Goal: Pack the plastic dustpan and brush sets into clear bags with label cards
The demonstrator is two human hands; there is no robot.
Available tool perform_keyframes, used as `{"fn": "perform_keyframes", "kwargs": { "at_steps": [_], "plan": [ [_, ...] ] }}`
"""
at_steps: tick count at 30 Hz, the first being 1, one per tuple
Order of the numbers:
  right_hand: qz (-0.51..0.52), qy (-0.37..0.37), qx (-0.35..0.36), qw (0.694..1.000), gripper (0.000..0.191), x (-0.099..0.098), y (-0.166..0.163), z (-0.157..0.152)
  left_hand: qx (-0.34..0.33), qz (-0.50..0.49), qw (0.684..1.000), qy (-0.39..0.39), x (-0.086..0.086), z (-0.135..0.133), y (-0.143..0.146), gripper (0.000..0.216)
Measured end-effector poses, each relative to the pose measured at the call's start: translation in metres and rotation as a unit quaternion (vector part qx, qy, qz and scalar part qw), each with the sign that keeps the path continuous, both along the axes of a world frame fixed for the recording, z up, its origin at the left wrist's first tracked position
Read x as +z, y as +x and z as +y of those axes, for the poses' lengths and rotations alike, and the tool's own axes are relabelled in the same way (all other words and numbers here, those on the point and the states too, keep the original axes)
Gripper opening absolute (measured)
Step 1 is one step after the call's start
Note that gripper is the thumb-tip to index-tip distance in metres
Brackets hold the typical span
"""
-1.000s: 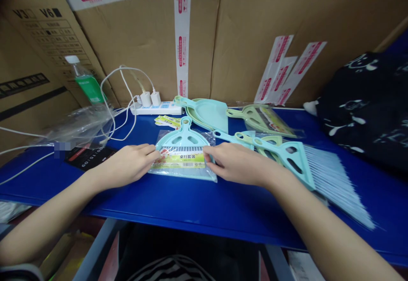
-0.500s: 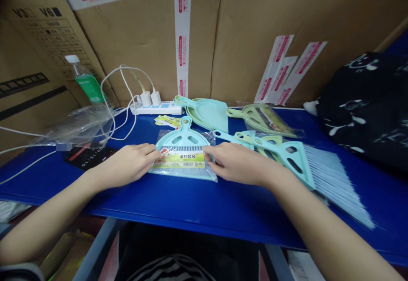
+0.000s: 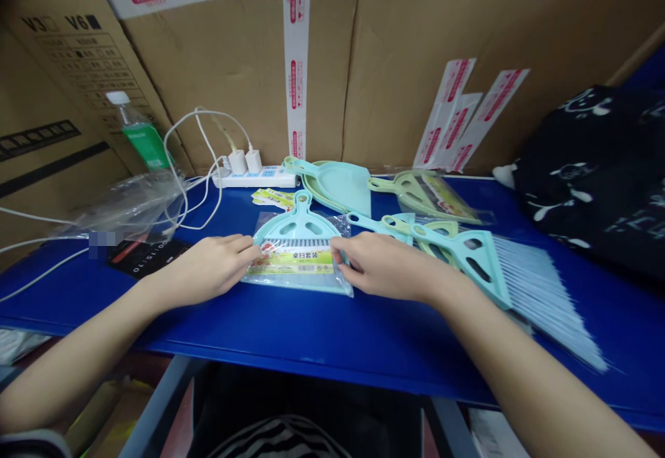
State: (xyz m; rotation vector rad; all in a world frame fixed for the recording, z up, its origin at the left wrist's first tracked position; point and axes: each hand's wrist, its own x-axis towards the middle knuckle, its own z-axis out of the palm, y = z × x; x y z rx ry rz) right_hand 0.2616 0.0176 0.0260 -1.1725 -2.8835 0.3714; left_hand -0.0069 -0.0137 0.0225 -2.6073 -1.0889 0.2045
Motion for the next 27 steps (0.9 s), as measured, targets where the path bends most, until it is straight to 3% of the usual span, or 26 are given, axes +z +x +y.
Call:
{"fn": "perform_keyframes", "kwargs": {
  "at_steps": [27],
  "plan": [
    [-0.021, 0.016, -0.017, 0.999, 0.013, 0.0005, -0.0024, -0.0006, 0.006, 0.005, 1.000, -0.008, 0.0014, -0.0004, 0.0010, 0.019]
  ]
}}
